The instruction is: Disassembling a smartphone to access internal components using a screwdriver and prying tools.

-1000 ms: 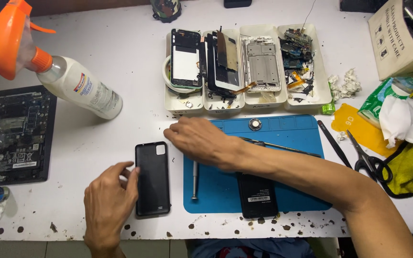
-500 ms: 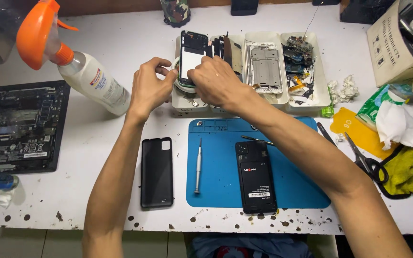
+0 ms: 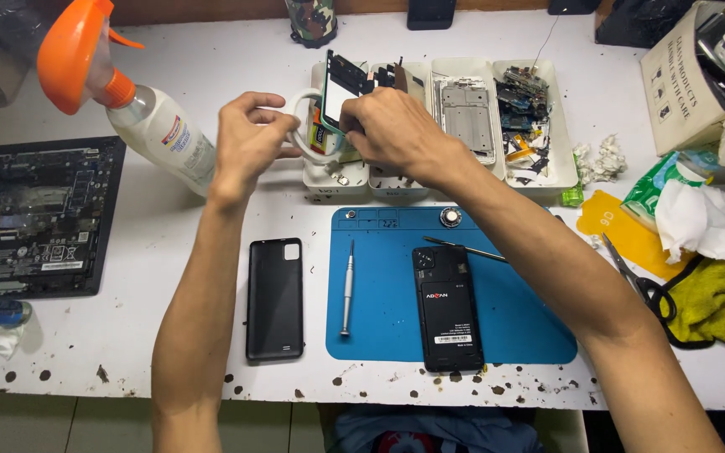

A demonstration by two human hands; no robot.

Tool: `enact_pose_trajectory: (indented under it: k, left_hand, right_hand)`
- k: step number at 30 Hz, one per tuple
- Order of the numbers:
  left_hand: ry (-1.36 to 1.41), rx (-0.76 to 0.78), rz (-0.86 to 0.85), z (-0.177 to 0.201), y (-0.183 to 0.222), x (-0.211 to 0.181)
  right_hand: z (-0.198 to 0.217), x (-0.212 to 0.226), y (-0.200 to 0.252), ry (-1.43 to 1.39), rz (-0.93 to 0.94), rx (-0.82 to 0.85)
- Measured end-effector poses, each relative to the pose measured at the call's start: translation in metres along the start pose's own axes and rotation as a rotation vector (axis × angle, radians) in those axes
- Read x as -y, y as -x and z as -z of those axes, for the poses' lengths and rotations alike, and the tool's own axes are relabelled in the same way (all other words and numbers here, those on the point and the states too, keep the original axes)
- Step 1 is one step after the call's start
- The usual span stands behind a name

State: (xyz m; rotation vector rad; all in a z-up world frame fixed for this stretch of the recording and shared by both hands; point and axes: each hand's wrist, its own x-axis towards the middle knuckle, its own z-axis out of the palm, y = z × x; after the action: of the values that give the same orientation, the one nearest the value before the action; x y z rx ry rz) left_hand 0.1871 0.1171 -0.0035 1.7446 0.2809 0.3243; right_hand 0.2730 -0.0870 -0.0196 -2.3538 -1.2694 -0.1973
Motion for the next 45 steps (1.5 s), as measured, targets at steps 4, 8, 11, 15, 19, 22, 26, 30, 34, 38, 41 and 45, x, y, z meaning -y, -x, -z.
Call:
enact_pose_trajectory:
  k: [4, 8, 11, 15, 19, 22, 26, 30, 34, 38, 41, 45]
  left_hand:
    - [0.002, -0.072, -0.062, 0.024, 0.012, -0.013]
    - [-0.092, -0.173, -0.234, 0.036, 0.036, -0.042]
    - [-0.123, -0.212, -0.245, 0.034, 0.044, -0.056]
    - [-0.040, -0.179, -0.259, 0.029, 0.037, -0.052]
    - [-0.006, -0.158, -0.273, 0.020, 0.023, -0.033]
    - [0.007, -0.128, -0.228, 0.014, 0.016, -0.026]
    - [-0.182, -0.142, -0.440, 0.003, 0.007, -0.013]
    - [-0.610, -0.008, -0.908, -0.014, -0.010, 0.003]
    - [-0.869, 0.073, -0.945, -0.031, -0.021, 0.022]
    - [-0.944, 0.108, -0.937, -0.036, -0.027, 0.029]
    - [-1.014, 0.115, -0.899, -0.040, -0.030, 0.031]
    - [-1.023, 0.200, -0.861, -0.041, -0.026, 0.029]
  right_hand:
    - [0.000, 0.002, 0.003, -0.014, -0.016, -0.007]
    - [-0.002, 0.013, 0.002, 0.073, -0.001, 0.078]
    - [-0.008, 0.021, 0.001, 0.143, 0.006, 0.159]
    - [-0.023, 0.022, 0.002, 0.269, 0.021, 0.212]
    - [-0.014, 0.018, 0.012, 0.312, 0.055, 0.182]
    - [0.041, 0.026, 0.029, 0.144, 0.017, 0.160]
    - [0.106, 0.012, 0.069, 0.052, -0.139, 0.045]
    - [0.137, 0.000, 0.120, 0.171, -0.112, -0.079]
    - [0.135, 0.009, 0.163, 0.172, -0.199, 0.029]
    - [0.120, 0.009, 0.199, 0.168, -0.237, 0.172]
    - [0.116, 0.008, 0.213, 0.140, -0.296, 0.304]
    - [0.112, 0.007, 0.217, 0.096, -0.400, 0.547]
